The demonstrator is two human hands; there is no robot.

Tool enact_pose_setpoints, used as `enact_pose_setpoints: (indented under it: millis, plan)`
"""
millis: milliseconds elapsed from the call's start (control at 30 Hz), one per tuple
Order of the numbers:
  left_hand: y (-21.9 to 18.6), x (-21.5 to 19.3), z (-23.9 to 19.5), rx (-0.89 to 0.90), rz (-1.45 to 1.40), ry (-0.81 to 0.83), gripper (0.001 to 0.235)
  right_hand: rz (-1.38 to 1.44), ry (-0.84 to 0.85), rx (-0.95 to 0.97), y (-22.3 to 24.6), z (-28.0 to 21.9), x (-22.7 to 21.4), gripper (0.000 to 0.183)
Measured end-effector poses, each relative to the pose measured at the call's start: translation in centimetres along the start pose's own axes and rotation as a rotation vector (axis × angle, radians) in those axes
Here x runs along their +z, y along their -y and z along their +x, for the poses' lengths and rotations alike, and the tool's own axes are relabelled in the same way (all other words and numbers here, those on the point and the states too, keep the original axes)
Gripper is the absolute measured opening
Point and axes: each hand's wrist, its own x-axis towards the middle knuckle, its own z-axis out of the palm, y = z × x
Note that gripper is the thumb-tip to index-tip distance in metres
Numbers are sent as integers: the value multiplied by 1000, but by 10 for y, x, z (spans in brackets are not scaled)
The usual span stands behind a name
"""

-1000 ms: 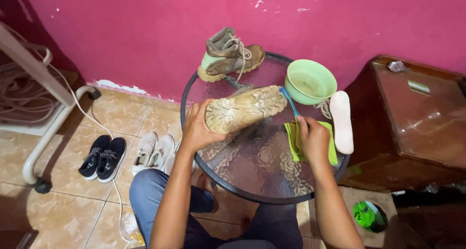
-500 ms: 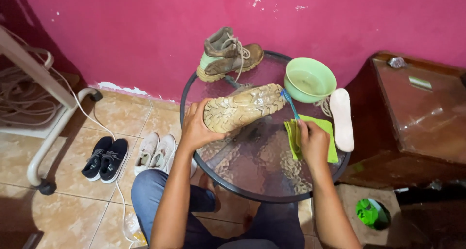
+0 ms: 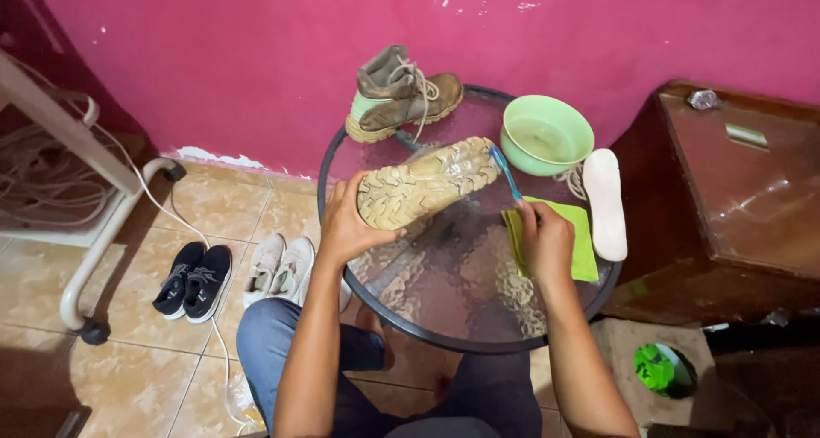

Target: The person scrubs the sole of a hiking boot with a toothbrush and water from a bowl, then wipes the sole with a green cloth. The person repeats the scrubbing and wiping process on the boot's sole.

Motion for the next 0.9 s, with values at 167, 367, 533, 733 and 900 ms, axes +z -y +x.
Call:
enact_pose_setpoints:
  millis: [167, 367, 533, 733, 900]
  plan:
    - [-5, 0, -1, -28, -17, -9, 117, -6, 30, 9, 10, -27, 4, 24]
    - [-7, -3, -3, -34, 3, 13, 117, 0, 14, -8, 6, -23, 2, 17]
    - [-9, 0, -3, -66, 9, 9, 117, 5, 7, -39, 18, -29, -10, 17]
    - [-9, -1, -3, -89, -21, 13, 116, 36, 28, -2, 2, -40, -11, 21]
    - [-9, -1, -3, -52, -29, -4, 116, 35, -10, -51, 23, -42, 7, 20]
